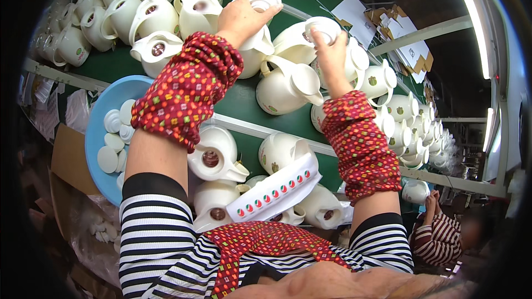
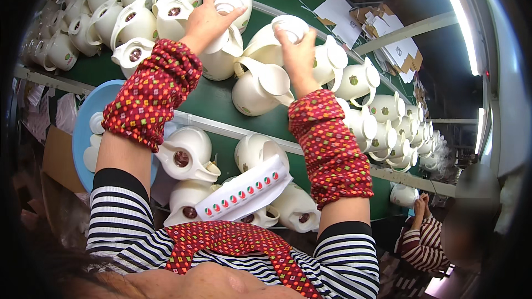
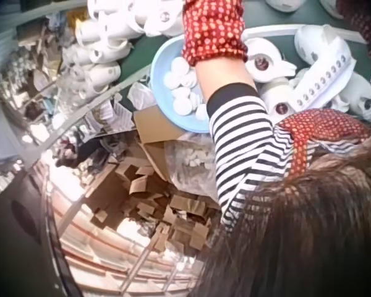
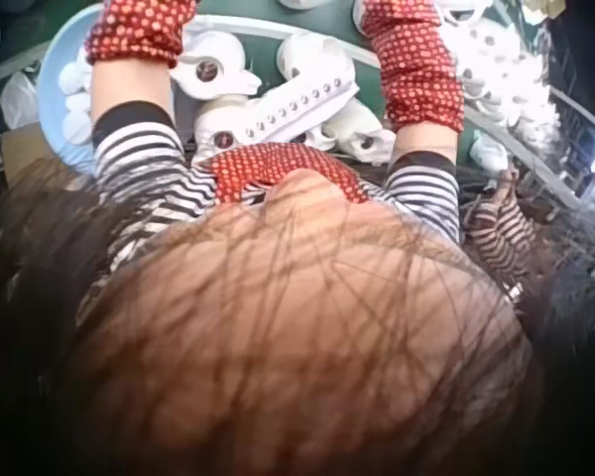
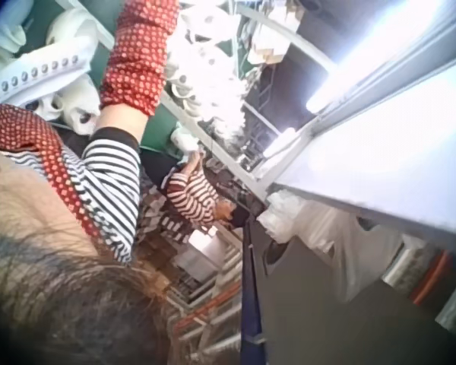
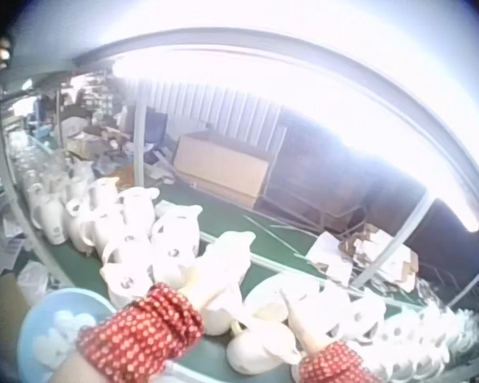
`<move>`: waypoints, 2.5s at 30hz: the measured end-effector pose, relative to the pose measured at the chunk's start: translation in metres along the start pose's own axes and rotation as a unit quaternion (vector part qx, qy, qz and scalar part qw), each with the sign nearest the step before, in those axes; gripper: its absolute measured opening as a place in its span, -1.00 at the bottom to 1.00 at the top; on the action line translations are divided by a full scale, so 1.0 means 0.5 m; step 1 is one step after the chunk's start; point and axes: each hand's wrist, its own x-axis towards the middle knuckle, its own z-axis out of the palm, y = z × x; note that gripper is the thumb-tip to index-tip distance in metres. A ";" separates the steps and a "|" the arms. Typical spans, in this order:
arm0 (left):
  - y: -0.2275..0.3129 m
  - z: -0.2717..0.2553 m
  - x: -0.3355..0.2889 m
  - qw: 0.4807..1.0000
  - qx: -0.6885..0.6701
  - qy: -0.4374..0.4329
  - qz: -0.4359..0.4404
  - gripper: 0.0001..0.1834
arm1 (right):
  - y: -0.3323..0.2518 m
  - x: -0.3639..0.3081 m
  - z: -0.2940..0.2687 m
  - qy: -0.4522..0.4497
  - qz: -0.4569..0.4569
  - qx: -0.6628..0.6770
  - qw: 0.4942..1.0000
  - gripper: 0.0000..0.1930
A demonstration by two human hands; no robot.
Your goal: The person repeatedly picks white plastic pitchers from a conveyor belt, screws on lids, and applies small stickers to the sides. Finished pitchers are placed back on the belt. The person also handles sticker sheets and a blue basin of lids.
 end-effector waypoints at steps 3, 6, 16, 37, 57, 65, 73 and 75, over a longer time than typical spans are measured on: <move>-0.008 0.039 0.036 0.996 0.085 0.001 0.027 0.04 | -0.007 0.053 -0.034 -0.004 -0.061 -0.109 0.992 -0.24; -0.018 0.074 0.057 0.982 0.151 0.015 0.109 -0.03 | 0.000 0.080 -0.035 -0.067 -0.087 -0.193 0.975 -0.34; -0.026 0.084 0.151 0.961 -0.101 0.149 0.209 -0.20 | 0.107 0.054 -0.027 -0.081 -0.333 -0.339 0.876 -0.37; 0.033 0.020 0.084 0.947 0.168 0.011 0.273 -0.44 | -0.058 0.189 -0.047 -0.412 -0.252 -0.487 0.728 -0.05; 0.037 0.149 -0.155 0.862 0.301 -0.152 0.378 -0.36 | -0.042 0.190 -0.061 -0.391 -0.293 -0.494 0.719 -0.10; 0.064 0.132 -0.150 0.834 0.345 -0.209 0.376 -0.38 | -0.011 0.153 0.001 -0.244 -0.148 -0.576 0.766 -0.12; 0.066 0.140 -0.157 0.847 0.335 -0.164 0.378 -0.42 | -0.044 0.136 0.013 -0.190 -0.059 -0.581 0.789 0.03; 0.027 0.148 -0.171 0.862 0.275 -0.081 0.417 -0.44 | -0.077 0.106 -0.022 -0.210 -0.071 -0.569 0.792 0.04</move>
